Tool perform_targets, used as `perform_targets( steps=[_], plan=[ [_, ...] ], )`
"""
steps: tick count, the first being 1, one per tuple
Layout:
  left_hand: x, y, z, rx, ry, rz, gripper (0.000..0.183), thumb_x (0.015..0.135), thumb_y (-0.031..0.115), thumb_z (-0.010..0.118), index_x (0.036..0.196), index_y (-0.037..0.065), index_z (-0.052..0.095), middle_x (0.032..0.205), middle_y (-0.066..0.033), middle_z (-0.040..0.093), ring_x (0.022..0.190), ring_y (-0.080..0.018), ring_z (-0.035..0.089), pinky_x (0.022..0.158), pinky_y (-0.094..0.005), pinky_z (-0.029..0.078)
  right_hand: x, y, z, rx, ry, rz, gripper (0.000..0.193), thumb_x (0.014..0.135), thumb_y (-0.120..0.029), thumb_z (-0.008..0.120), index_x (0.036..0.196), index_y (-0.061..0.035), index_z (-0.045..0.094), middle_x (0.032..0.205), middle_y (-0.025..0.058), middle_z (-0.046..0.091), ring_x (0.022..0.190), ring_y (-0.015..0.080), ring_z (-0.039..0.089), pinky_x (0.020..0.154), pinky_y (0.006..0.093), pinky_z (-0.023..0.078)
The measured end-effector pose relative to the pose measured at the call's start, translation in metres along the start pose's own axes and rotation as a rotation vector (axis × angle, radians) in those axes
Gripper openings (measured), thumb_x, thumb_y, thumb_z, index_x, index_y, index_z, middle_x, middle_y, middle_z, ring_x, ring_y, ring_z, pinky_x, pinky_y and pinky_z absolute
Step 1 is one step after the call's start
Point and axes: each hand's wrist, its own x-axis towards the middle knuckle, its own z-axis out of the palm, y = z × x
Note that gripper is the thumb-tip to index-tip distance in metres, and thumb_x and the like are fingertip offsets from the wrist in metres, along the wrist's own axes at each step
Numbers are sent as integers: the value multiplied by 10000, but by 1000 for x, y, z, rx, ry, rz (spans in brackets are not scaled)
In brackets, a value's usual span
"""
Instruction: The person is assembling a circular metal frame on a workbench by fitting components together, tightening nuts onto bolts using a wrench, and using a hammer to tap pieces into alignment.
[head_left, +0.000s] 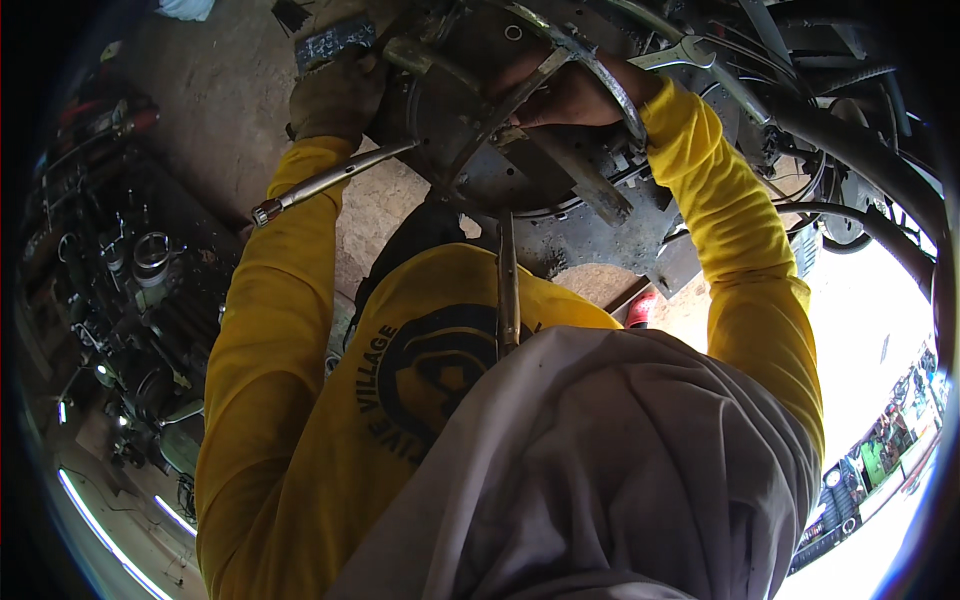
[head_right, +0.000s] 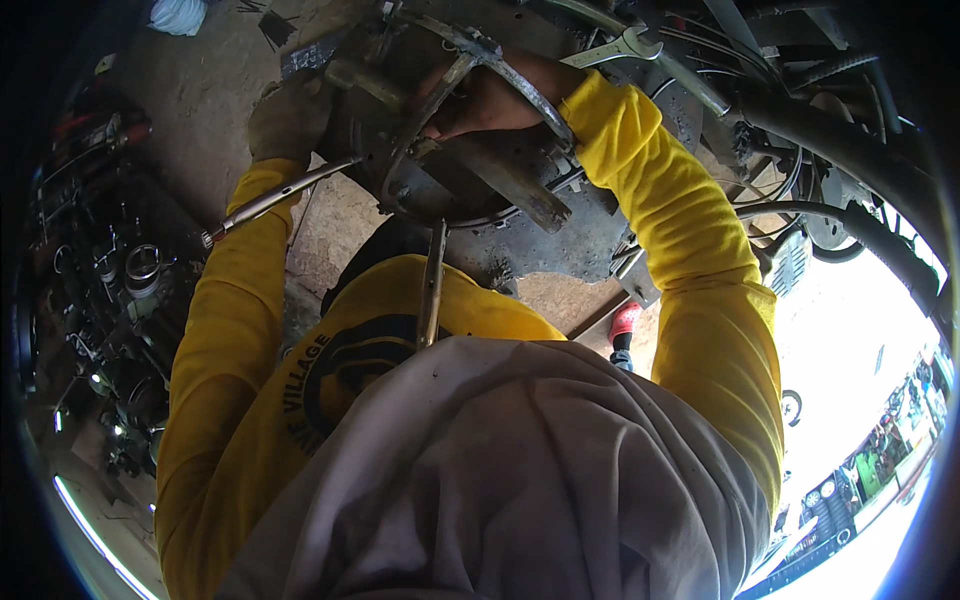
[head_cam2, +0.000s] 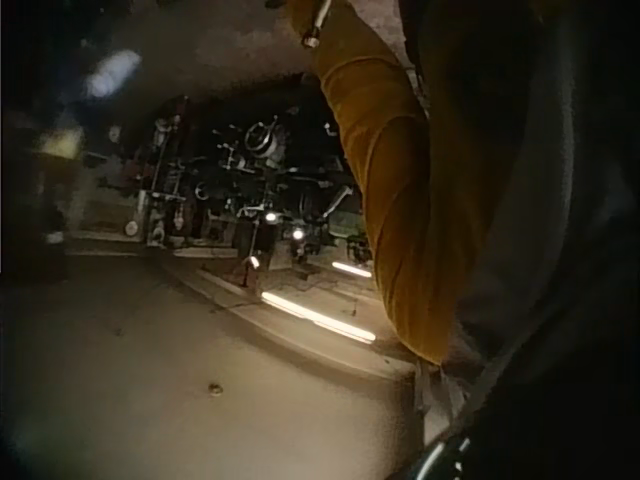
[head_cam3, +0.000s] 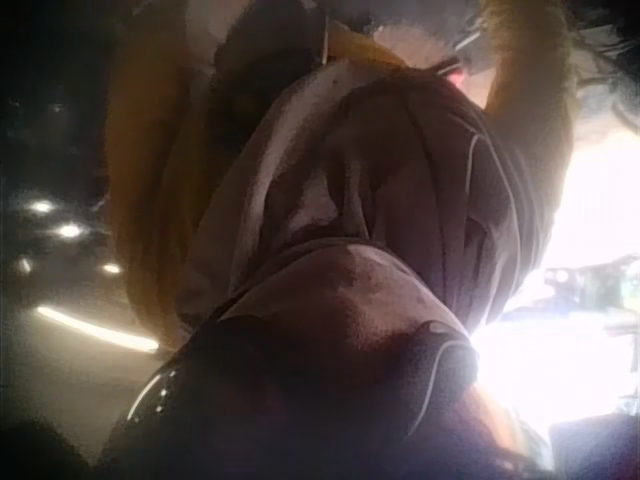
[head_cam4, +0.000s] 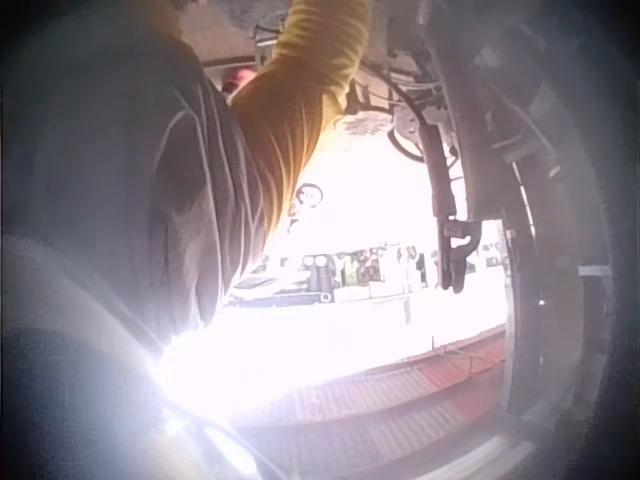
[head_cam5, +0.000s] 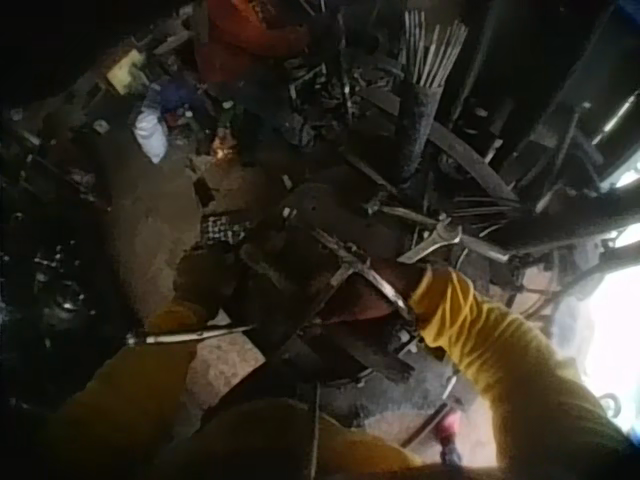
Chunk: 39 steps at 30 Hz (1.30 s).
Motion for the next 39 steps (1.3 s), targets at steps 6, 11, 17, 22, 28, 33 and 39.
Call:
perform_targets(
  steps=[6, 11, 17, 22, 28, 33, 39],
  plan=[
    [-8, 8, -18, -109, -13, -82, 432, 1025, 452, 395, 1267, 181, 628, 1313, -106, 612, 1104, -336, 667, 915, -460, 551, -4, 5, -1, -108, 4, 119, 292, 938, -242, 724, 1174, -75, 684, 1011, 70, 735, 937, 182, 680, 883, 322, 541],
    [0, -16, 20, -127, 171, 14, 472, 961, 537, 430, 1154, 181, 673, 1060, -168, 734, 997, -377, 707, 875, -484, 547, 1, 14, -1, -109, -12, -22, 291, 957, -244, 699, 1193, -75, 676, 1051, 73, 716, 964, 174, 666, 859, 323, 538],
    [-7, 6, -24, -242, -44, -151, 540, 951, 584, 410, 1240, 195, 648, 1229, -173, 677, 1126, -385, 652, 957, -486, 512, 3, 68, 5, 194, 250, 158, 432, 985, -136, 636, 1386, -22, 522, 1122, 118, 698, 1024, 211, 658, 885, 324, 543],
    [-10, 7, -28, -239, -60, -179, 543, 945, 589, 418, 1246, 197, 646, 1222, -176, 680, 1126, -387, 652, 961, -485, 511, -5, 54, -8, 1216, 128, 125, 349, 998, -244, 595, 1284, -44, 611, 1083, 141, 690, 958, 271, 641, 823, 405, 522],
    [-4, 0, -9, -194, 59, -103, 501, 952, 556, 429, 1207, 191, 660, 1108, -172, 723, 1036, -376, 697, 895, -477, 543, 2, 15, 0, 4, 150, -156, 349, 879, -133, 767, 1199, -57, 653, 1107, 62, 676, 1052, 170, 646, 893, 312, 538],
    [-11, 8, -23, -208, 25, -166, 516, 952, 560, 416, 1210, 183, 656, 1107, -174, 724, 1040, -374, 697, 897, -477, 543, 2, 8, 3, 52, 101, -19, 318, 850, -135, 795, 1139, -55, 690, 1002, 28, 716, 966, 145, 658, 841, 299, 532],
    [-9, 9, -29, -253, -59, -194, 606, 927, 628, 438, 1284, 182, 639, 1220, -204, 678, 1145, -396, 642, 971, -486, 504, 2, 9, 3, 28, 43, -48, 351, 825, -126, 807, 1148, -63, 684, 961, 33, 721, 931, 144, 653, 861, 308, 514]
  ],
)
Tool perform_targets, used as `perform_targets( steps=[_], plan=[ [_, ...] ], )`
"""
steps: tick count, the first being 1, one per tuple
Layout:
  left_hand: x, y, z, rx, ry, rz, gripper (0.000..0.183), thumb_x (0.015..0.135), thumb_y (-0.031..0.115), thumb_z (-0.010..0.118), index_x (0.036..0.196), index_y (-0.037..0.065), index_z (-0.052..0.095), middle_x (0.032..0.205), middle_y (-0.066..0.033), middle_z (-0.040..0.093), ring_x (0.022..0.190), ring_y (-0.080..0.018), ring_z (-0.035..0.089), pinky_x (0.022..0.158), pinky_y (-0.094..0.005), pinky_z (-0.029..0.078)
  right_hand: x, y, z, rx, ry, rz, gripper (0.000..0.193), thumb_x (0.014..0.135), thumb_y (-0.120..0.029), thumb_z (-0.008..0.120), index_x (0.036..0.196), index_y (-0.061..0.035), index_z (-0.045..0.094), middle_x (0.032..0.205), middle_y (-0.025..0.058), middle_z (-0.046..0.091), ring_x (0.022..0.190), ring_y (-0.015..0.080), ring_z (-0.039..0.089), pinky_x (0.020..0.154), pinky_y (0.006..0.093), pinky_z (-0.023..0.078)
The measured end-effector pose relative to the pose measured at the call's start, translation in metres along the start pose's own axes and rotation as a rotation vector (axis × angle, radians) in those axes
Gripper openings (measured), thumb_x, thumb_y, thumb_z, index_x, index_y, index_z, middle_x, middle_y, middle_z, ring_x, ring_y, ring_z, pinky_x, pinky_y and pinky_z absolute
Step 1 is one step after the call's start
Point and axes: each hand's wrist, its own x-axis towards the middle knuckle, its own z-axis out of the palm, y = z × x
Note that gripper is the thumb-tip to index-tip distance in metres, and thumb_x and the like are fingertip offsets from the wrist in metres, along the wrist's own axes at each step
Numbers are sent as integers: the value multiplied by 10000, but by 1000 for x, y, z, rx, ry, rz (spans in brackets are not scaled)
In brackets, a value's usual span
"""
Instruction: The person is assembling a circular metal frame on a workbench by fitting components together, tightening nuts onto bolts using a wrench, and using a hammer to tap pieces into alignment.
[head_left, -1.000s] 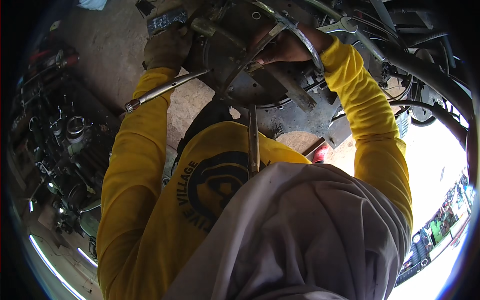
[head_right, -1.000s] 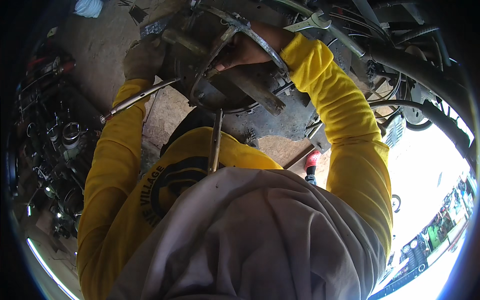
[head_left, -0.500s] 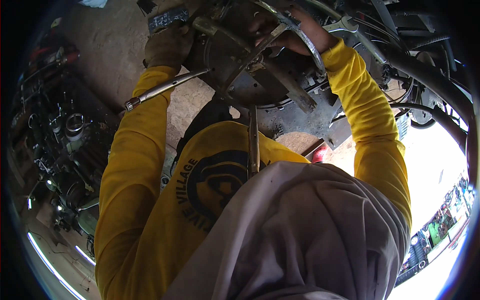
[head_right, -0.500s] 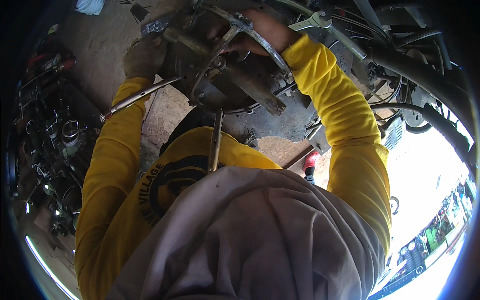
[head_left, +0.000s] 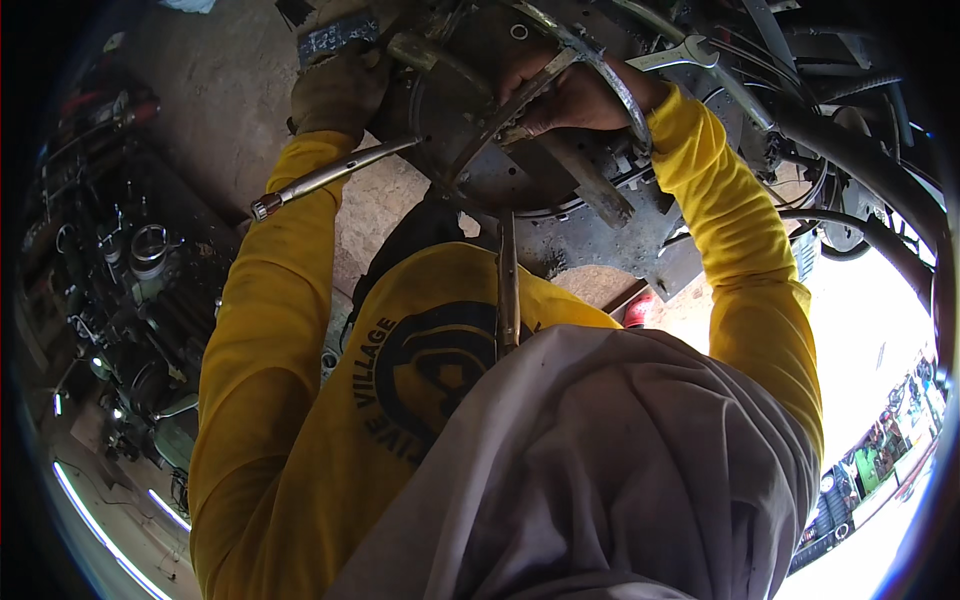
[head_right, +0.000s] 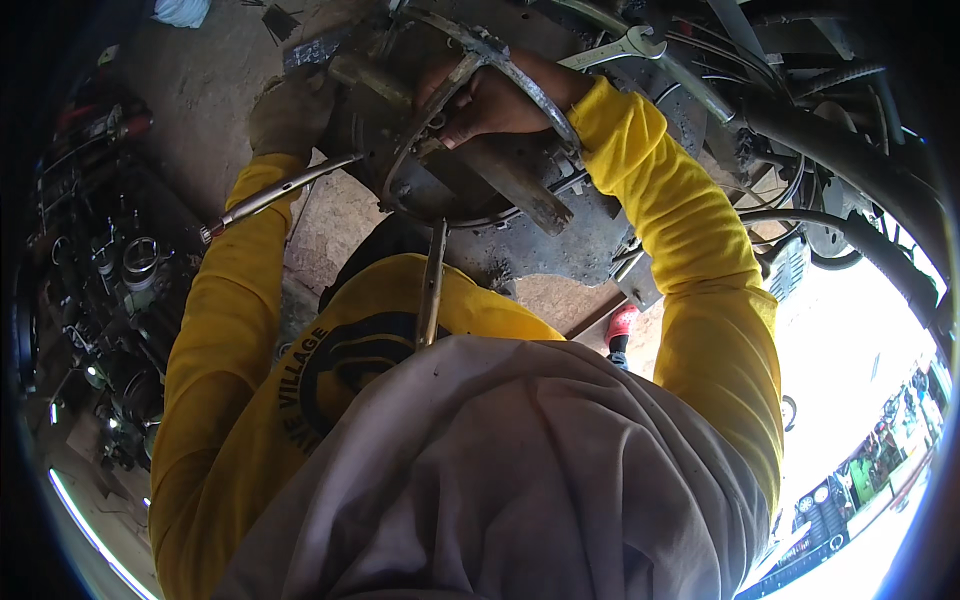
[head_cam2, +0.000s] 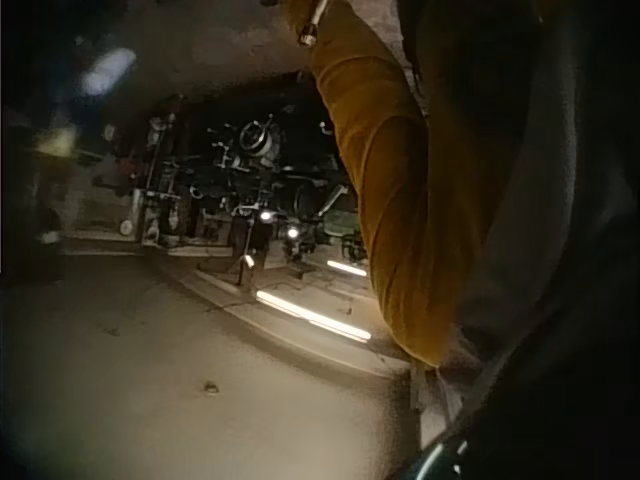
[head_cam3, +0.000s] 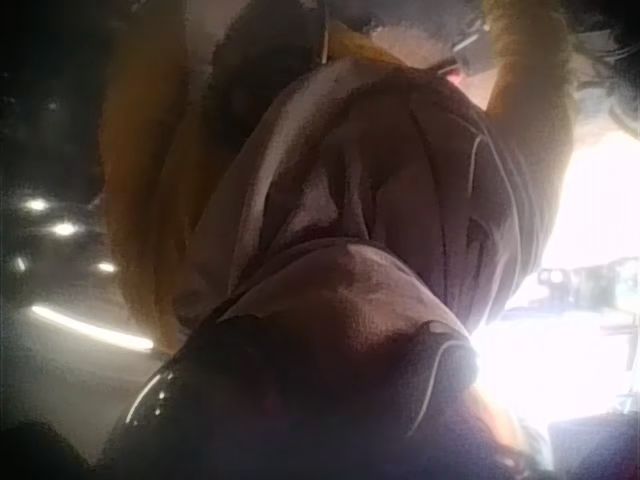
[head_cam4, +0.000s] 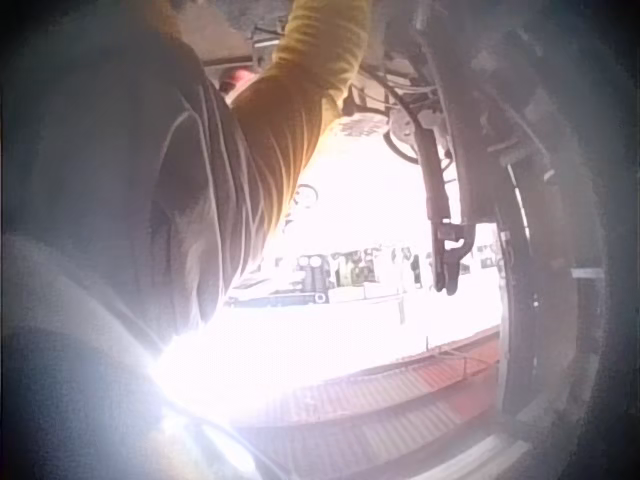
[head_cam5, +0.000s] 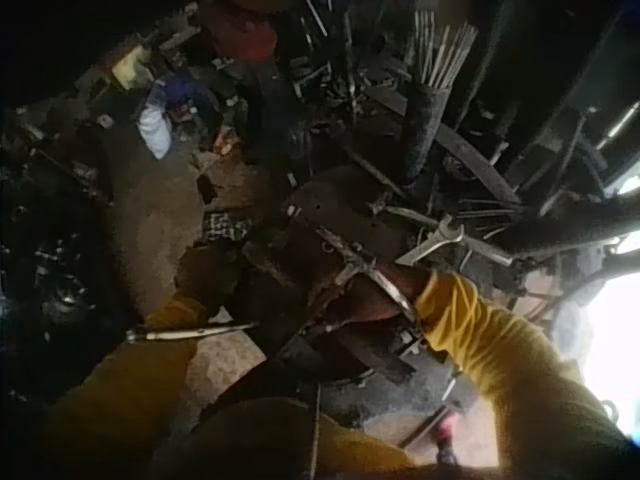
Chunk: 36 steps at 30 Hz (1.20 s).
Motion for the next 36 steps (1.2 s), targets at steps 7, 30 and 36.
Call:
perform_targets(
  steps=[7, 30, 36],
  plan=[
    [9, -11, 17, 53, 45, 96, 587, 928, 618, 451, 1306, 203, 621, 1263, -162, 666, 1142, -389, 643, 965, -482, 505, -4, -17, -3, 157, -54, 235, 358, 827, -148, 810, 1151, -67, 681, 939, 40, 730, 899, 156, 669, 847, 311, 527],
    [22, -26, 47, 235, 151, 207, 334, 1008, 318, 442, 1246, 190, 638, 1317, -89, 610, 1092, -334, 674, 911, -458, 566, 2, 14, 2, -30, 19, 106, 368, 838, -317, 814, 1112, -92, 717, 949, 49, 740, 888, 170, 656, 832, 322, 529],
    [4, -3, 12, 42, 54, 36, 501, 992, 554, 402, 1243, 194, 643, 1259, -130, 656, 1101, -372, 659, 921, -480, 529, -2, 5, -1, -124, -4, 23, 365, 839, -296, 814, 1120, -92, 702, 937, 44, 744, 891, 173, 670, 823, 320, 535]
  ],
)
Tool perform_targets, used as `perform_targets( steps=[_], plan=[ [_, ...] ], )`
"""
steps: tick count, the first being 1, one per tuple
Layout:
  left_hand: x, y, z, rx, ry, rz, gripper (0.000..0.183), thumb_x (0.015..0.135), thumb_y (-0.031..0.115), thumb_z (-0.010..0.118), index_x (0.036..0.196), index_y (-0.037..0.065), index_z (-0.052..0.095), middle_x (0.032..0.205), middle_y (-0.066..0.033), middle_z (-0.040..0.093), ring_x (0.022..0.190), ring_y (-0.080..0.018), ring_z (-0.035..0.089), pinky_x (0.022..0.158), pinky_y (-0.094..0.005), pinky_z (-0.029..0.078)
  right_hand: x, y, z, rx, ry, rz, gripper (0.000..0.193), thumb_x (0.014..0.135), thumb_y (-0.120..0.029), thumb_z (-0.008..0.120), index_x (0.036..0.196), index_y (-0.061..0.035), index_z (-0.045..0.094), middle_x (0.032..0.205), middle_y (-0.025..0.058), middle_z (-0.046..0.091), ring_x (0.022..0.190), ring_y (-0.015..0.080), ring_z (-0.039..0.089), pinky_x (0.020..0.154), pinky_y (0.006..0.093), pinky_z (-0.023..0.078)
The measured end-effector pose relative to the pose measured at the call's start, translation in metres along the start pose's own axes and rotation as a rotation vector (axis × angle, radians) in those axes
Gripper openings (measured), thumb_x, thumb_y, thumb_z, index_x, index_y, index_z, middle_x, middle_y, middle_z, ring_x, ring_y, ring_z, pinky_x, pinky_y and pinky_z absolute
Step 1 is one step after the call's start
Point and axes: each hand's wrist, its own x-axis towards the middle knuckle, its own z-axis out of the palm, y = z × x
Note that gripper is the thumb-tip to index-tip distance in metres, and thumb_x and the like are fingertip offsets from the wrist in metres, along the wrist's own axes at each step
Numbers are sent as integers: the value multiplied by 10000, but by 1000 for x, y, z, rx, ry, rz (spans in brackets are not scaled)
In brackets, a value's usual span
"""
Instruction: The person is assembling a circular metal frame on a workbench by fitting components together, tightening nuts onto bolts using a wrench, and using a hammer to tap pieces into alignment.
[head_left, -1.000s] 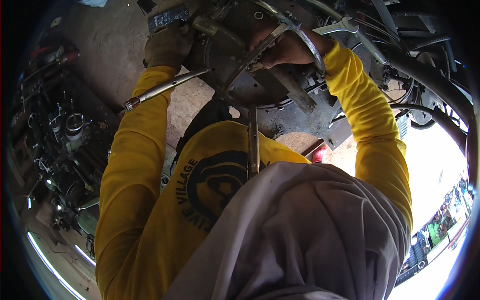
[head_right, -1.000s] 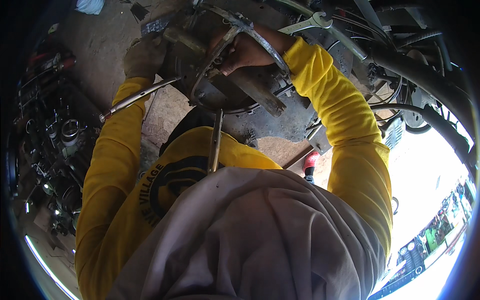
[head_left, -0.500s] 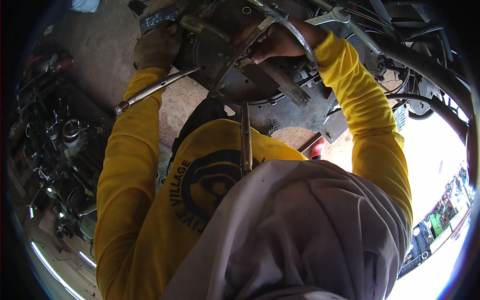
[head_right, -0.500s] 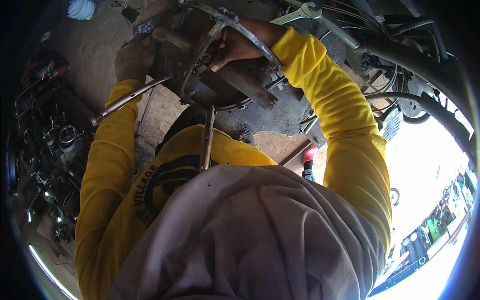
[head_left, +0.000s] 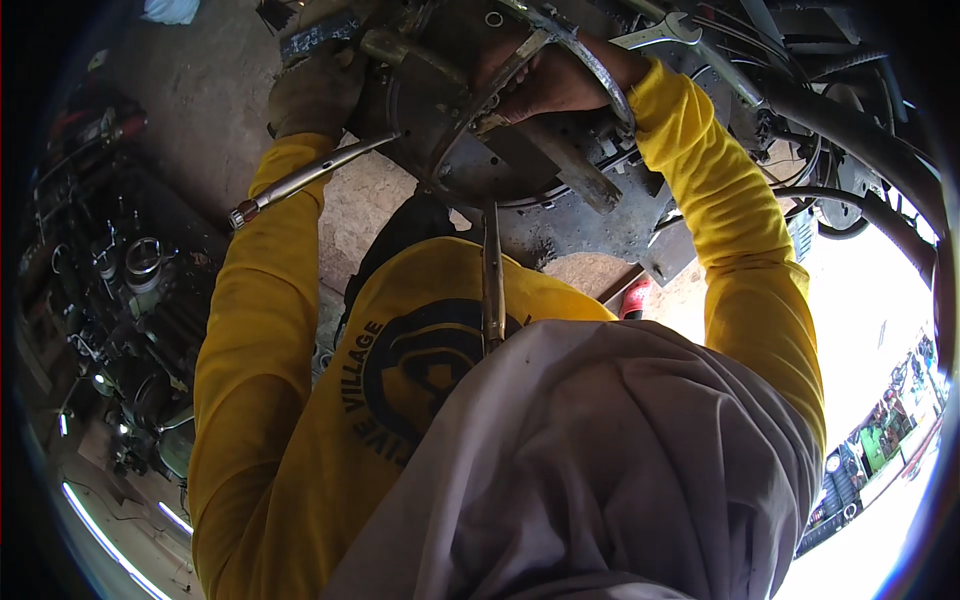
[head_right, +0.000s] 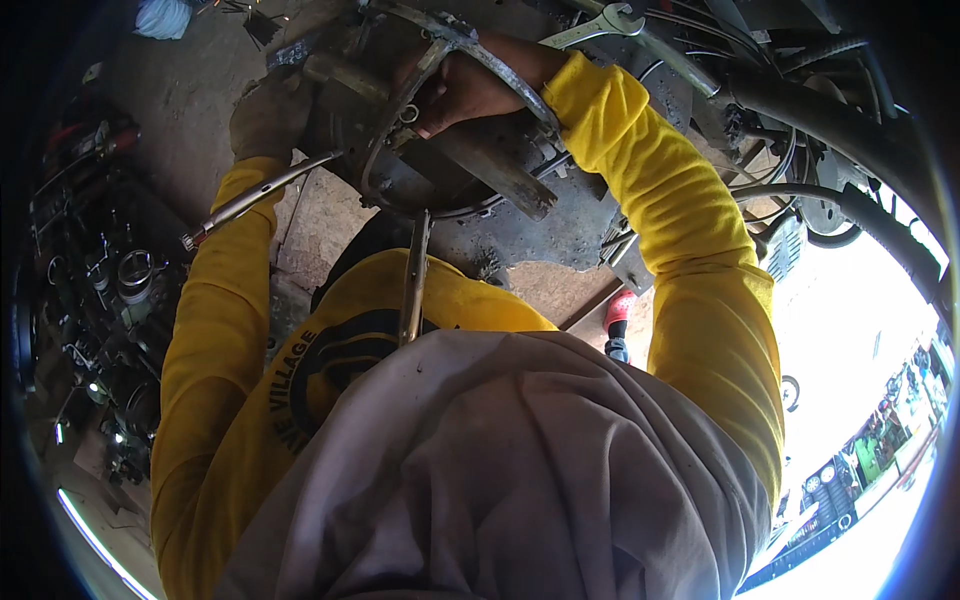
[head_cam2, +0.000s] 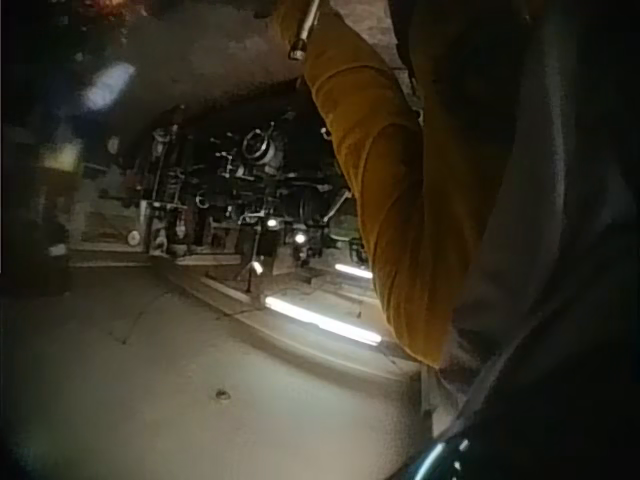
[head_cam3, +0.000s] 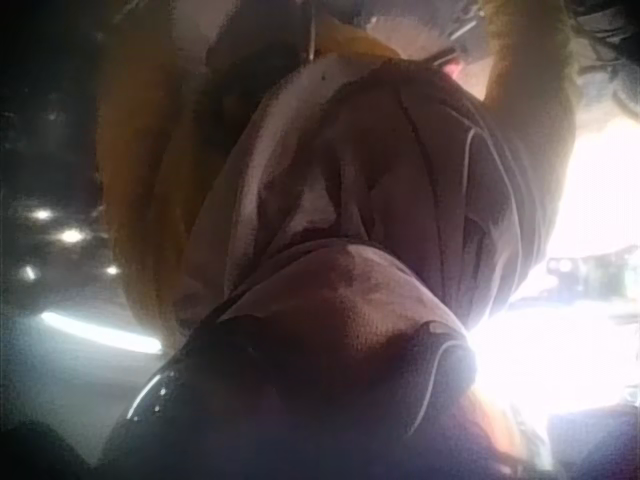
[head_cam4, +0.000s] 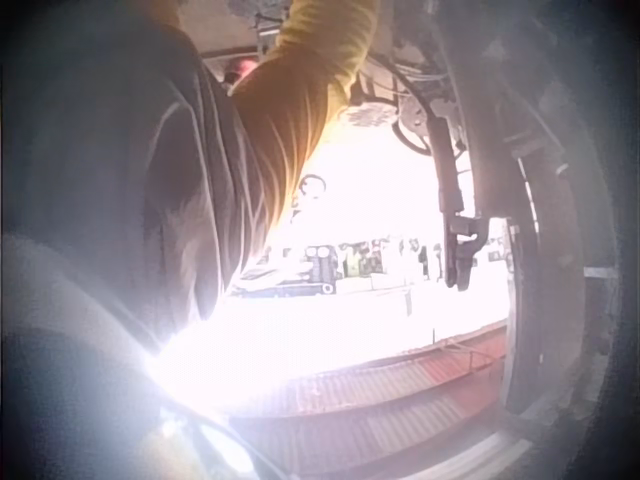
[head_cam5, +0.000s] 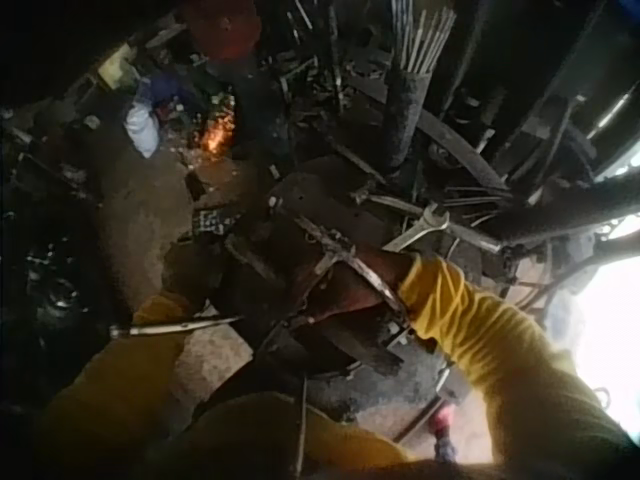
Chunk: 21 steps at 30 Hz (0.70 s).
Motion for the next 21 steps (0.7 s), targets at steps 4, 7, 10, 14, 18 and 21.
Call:
perform_targets(
  steps=[4, 7, 10, 14, 18, 21],
  plan=[
    [5, -10, 12, -33, 55, 67, 609, 960, 660, 370, 1219, 189, 655, 1231, -132, 672, 1117, -395, 640, 921, -496, 511, 1, 0, 1, 4, -23, 48, 361, 858, -265, 796, 1142, -75, 676, 934, 51, 748, 888, 186, 697, 822, 328, 543],
    [11, -22, 24, -9, 71, 90, 615, 961, 662, 363, 1205, 183, 662, 1255, -128, 662, 1121, -396, 636, 926, -494, 509, 2, 2, 3, 64, -20, 78, 366, 859, -254, 795, 1142, -61, 666, 944, 62, 746, 884, 194, 704, 832, 334, 547],
    [7, -10, 12, -28, 63, 99, 605, 953, 658, 380, 1222, 193, 658, 1201, -170, 682, 1096, -403, 655, 928, -494, 518, -1, 3, 2, 107, -6, 14, 362, 853, -227, 801, 1139, -53, 663, 953, 73, 744, 889, 191, 708, 844, 330, 550],
    [5, -12, 14, -50, 82, 56, 585, 945, 654, 396, 1234, 216, 655, 1129, -208, 709, 1065, -407, 678, 928, -495, 527, 4, -2, -1, 132, -77, 22, 329, 847, -106, 783, 1153, -75, 666, 1000, 48, 706, 945, 150, 666, 841, 306, 550],
    [10, -19, 20, -25, 102, 115, 580, 946, 656, 396, 1234, 224, 654, 1120, -208, 711, 1056, -407, 681, 922, -500, 529, -2, -5, -1, 164, -78, 143, 328, 866, -104, 771, 1175, -77, 666, 1009, 55, 711, 951, 150, 672, 844, 313, 559],
    [-7, 5, -12, -41, 7, 8, 616, 949, 664, 386, 1186, 172, 672, 1154, -174, 699, 1090, -410, 653, 928, -501, 512, -3, -1, -3, 207, -73, 178, 326, 870, -95, 764, 1181, -71, 667, 1020, 62, 712, 950, 152, 676, 835, 313, 565]
  ],
)
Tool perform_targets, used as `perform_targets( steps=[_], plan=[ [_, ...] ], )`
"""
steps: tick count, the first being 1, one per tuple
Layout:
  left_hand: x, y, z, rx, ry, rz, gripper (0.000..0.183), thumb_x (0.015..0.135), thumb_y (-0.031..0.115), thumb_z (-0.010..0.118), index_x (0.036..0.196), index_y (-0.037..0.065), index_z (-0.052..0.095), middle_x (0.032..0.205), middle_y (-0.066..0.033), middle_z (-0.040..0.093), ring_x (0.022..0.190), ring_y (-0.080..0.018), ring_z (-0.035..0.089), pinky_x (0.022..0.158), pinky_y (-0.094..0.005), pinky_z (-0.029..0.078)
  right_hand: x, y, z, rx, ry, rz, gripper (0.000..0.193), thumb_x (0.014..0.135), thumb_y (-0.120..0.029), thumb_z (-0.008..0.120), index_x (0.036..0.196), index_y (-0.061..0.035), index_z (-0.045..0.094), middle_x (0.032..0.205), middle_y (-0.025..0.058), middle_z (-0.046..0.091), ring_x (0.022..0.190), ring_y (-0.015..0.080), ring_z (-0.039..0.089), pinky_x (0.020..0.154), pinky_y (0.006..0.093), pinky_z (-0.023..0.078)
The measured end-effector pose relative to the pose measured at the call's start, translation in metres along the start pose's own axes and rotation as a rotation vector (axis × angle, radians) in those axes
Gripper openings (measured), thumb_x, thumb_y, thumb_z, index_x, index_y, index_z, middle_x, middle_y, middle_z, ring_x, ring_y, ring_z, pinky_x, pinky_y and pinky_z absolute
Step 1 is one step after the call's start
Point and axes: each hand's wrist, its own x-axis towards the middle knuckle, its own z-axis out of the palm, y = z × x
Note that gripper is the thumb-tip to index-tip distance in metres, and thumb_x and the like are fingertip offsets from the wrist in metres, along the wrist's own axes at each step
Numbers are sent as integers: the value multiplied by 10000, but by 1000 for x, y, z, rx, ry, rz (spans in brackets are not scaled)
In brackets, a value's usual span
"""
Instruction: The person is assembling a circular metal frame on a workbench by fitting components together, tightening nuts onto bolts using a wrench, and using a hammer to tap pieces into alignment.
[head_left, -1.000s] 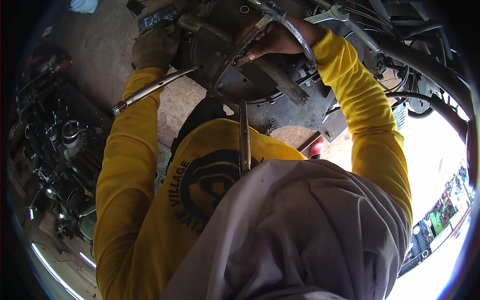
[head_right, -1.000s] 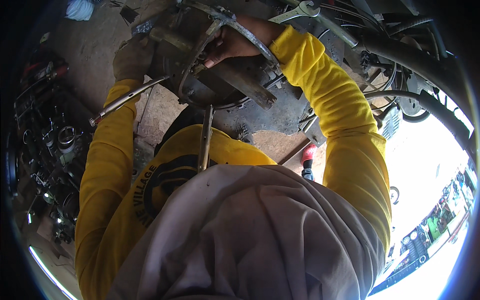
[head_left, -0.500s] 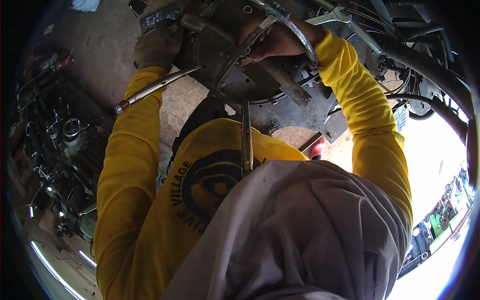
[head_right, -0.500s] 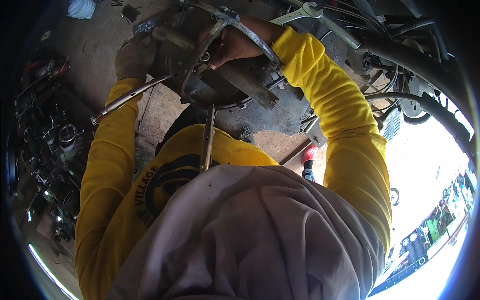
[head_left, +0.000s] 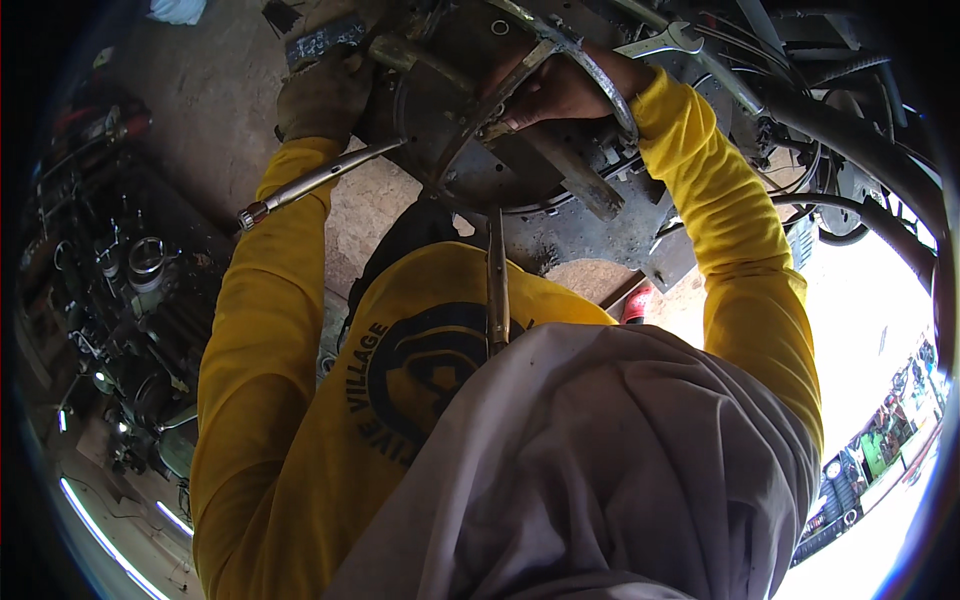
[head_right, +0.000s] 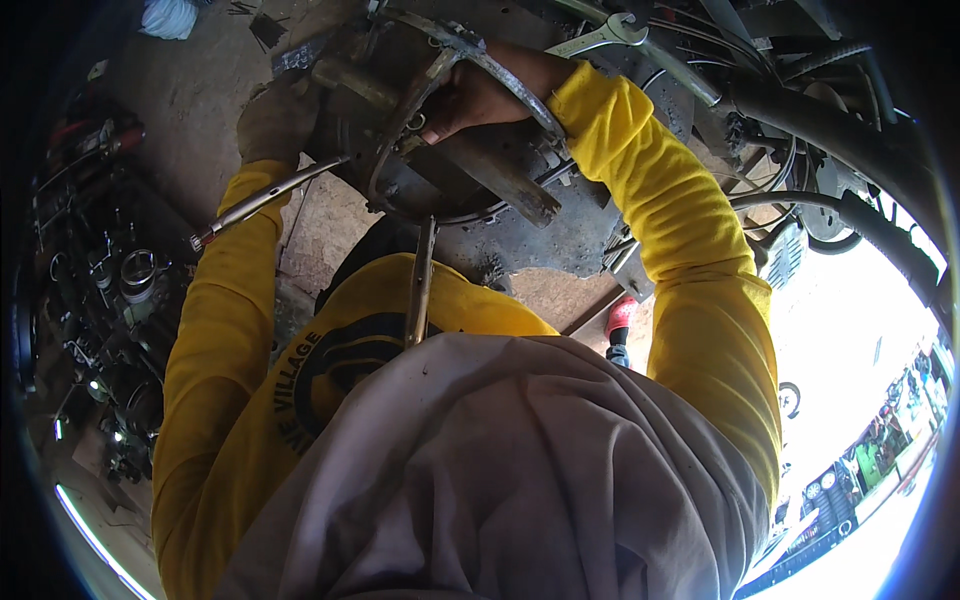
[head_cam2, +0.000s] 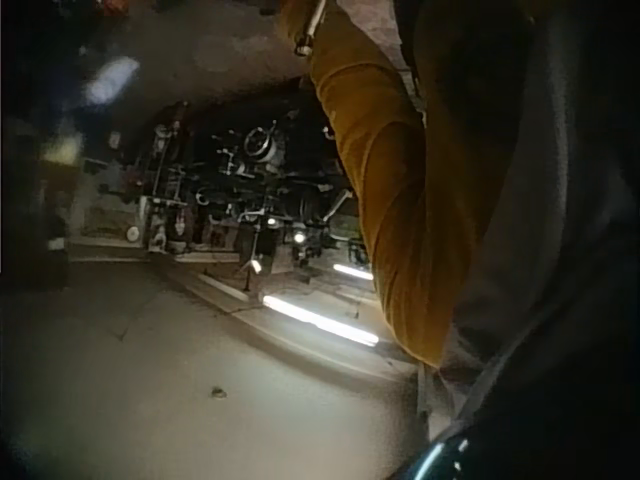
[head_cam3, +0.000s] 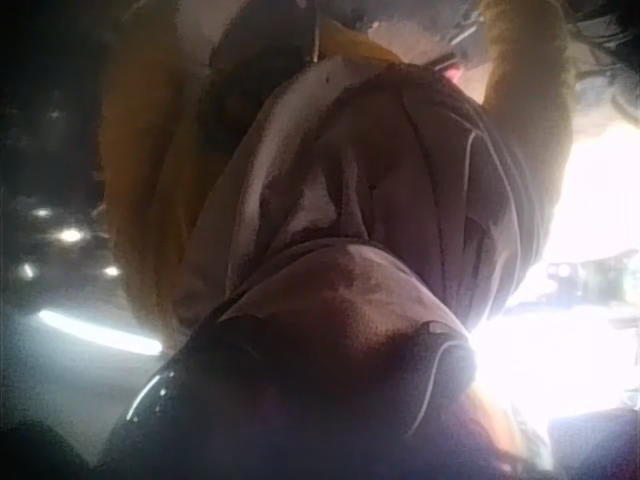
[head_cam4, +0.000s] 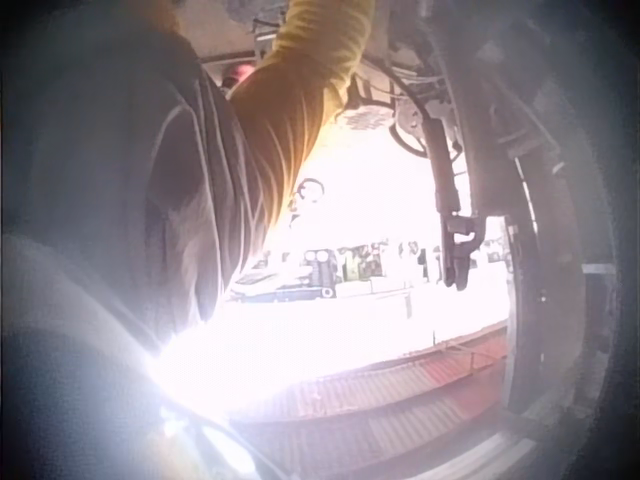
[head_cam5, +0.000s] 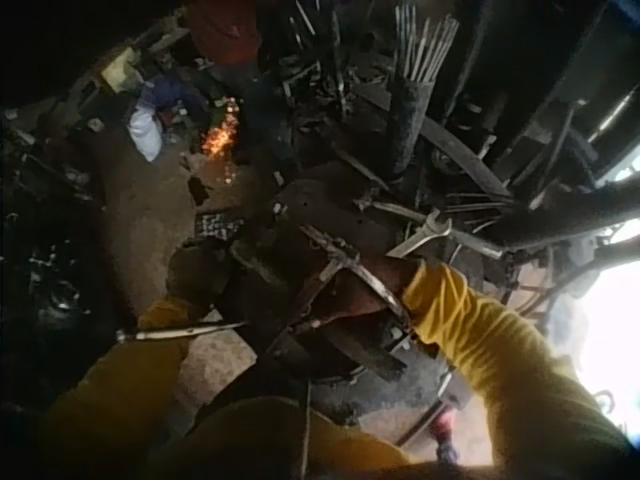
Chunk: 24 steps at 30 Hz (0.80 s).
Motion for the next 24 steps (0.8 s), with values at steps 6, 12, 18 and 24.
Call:
perform_targets(
  steps=[6, 12, 18, 24],
  plan=[
    [6, -12, 13, 21, 53, 27, 555, 953, 601, 415, 1170, 163, 678, 1140, -174, 703, 1074, -412, 658, 911, -499, 521, 6, -1, 3, -147, 32, -94, 335, 847, -63, 770, 1166, -56, 666, 1022, 66, 710, 955, 158, 675, 832, 311, 566],
    [5, -13, 12, -40, 48, 91, 568, 952, 612, 409, 1176, 163, 675, 1185, -180, 685, 1087, -412, 651, 929, -491, 514, 6, -10, 0, -136, -15, -82, 384, 807, -35, 789, 1166, -53, 655, 1026, 65, 705, 953, 168, 672, 838, 316, 561],
    [5, -8, 8, -27, 16, 26, 626, 940, 662, 403, 1171, 151, 681, 1168, -195, 689, 1078, -423, 651, 917, -503, 512, 4, -15, 3, -24, -25, -33, 456, 808, -20, 781, 1237, -67, 635, 1076, 71, 709, 980, 169, 670, 851, 327, 556],
    [6, -13, 12, -78, 55, 97, 654, 937, 688, 391, 1165, 148, 682, 1140, -213, 692, 1065, -434, 651, 902, -510, 512, 3, 1, 4, -96, 18, -74, 409, 831, -97, 785, 1219, -70, 657, 1033, 82, 724, 940, 172, 674, 849, 331, 547]
  ],
)
